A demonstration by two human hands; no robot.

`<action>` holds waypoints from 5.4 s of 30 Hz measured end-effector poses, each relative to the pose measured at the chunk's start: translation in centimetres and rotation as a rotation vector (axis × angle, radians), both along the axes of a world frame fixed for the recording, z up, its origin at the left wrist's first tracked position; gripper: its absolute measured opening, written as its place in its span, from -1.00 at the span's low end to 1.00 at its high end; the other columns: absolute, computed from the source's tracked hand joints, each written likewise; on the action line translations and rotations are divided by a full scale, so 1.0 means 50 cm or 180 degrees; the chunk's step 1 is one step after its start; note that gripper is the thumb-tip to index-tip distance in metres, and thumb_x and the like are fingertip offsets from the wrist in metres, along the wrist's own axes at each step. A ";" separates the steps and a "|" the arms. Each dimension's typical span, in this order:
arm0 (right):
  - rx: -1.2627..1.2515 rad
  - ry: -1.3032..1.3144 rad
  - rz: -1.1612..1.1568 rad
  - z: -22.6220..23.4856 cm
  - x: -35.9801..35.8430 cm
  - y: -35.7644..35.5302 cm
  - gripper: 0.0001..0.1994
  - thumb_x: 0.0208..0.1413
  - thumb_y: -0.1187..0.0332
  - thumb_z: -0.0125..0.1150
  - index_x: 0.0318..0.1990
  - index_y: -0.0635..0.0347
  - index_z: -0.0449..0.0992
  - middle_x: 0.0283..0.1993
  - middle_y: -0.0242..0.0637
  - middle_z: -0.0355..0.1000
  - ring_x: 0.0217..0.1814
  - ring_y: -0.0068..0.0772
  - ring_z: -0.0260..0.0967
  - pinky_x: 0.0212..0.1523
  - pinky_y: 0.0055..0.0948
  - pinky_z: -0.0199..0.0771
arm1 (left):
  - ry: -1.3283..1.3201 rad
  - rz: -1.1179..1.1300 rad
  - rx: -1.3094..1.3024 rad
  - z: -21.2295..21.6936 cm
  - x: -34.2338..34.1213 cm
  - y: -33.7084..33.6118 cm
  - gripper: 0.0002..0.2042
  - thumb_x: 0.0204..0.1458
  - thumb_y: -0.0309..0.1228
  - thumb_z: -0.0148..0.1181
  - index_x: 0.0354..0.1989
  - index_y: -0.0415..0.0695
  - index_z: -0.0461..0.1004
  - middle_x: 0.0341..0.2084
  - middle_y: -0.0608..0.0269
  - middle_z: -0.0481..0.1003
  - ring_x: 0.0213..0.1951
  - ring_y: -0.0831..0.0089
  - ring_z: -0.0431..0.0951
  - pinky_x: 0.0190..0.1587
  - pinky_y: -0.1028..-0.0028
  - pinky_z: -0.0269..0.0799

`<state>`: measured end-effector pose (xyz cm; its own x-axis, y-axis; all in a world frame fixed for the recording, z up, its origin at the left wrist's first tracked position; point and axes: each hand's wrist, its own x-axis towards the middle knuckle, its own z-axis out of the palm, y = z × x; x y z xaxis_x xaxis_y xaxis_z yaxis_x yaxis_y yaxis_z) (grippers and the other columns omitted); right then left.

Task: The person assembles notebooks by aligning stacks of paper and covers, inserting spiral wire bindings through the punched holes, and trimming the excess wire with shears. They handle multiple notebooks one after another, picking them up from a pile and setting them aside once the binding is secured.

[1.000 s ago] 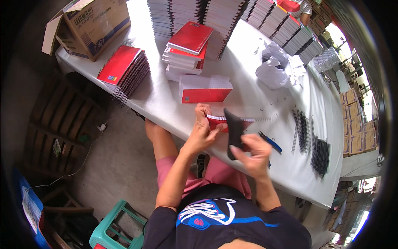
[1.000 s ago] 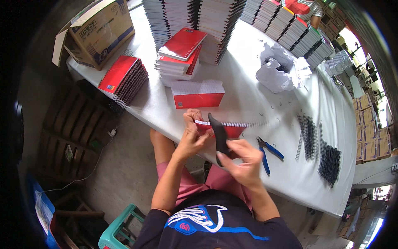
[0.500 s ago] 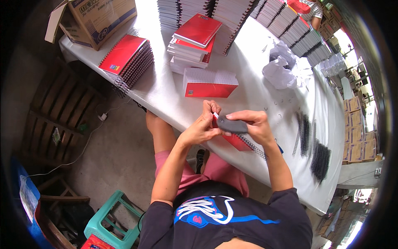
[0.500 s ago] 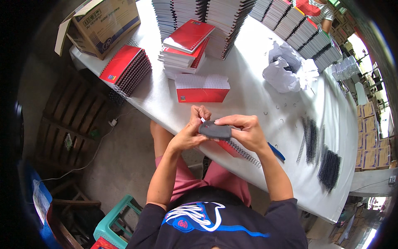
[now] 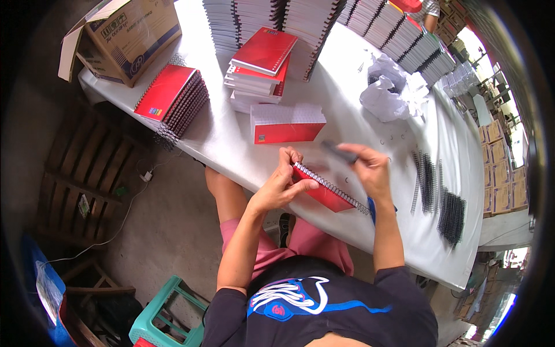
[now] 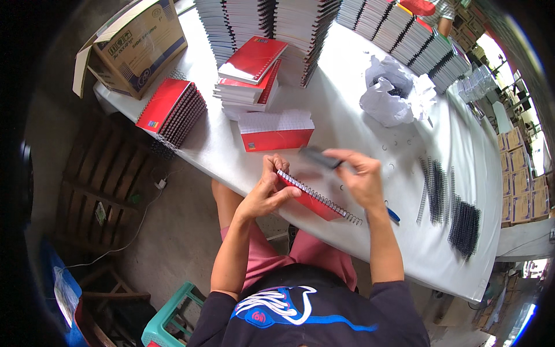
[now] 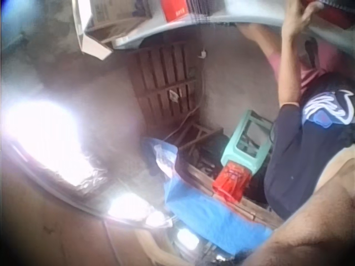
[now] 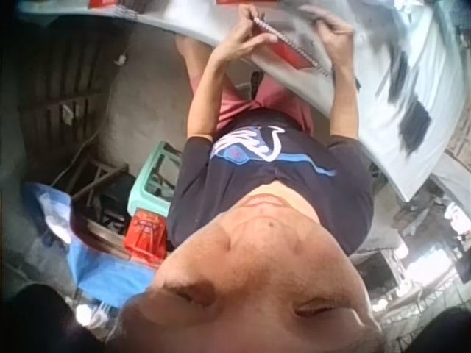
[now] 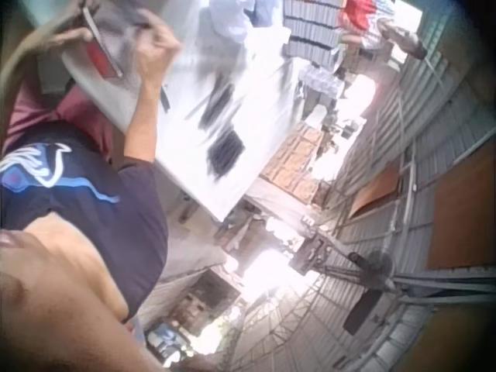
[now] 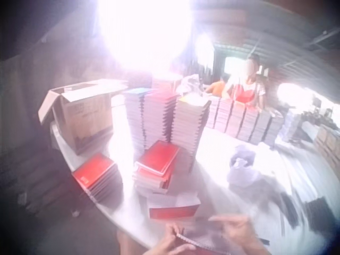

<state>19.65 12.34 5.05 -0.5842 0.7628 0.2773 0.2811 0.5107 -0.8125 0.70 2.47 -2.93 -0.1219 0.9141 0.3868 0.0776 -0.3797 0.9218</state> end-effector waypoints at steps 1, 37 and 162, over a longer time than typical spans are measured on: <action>0.0309 -0.0281 -0.0447 0.006 0.023 0.007 -0.68 -0.06 0.43 0.20 -0.08 0.26 0.52 -0.13 -0.09 0.51 -0.07 -0.19 0.46 0.00 -0.38 0.40 | -0.0020 0.0123 0.0131 -0.003 0.002 -0.001 -0.49 -0.07 -0.36 0.35 -0.22 -0.15 0.02 -0.33 0.27 0.12 -0.31 0.56 0.18 -0.27 0.57 0.24; -0.2641 0.0529 0.0189 0.030 0.006 -0.186 -0.64 0.21 0.21 0.01 0.11 0.10 0.38 -0.25 -0.19 0.43 -0.18 -0.18 0.43 -0.16 -0.32 0.42 | 0.0210 0.1958 0.1395 0.019 0.076 -0.008 -0.69 -0.26 -0.69 0.33 -0.26 -0.15 0.58 -0.45 0.28 0.43 -0.40 0.45 0.39 -0.24 0.47 0.41; -0.0811 0.0868 -0.0619 -0.096 -0.118 -0.007 -0.75 -0.03 0.70 0.15 -0.16 0.32 0.44 -0.05 -0.19 0.46 -0.01 -0.49 0.42 0.01 -0.53 0.41 | 0.4225 0.3161 0.0508 0.074 -0.035 0.014 -0.71 -0.21 -0.39 0.31 -0.23 0.17 0.58 -0.04 0.61 0.48 0.15 0.47 0.33 0.11 0.26 -0.16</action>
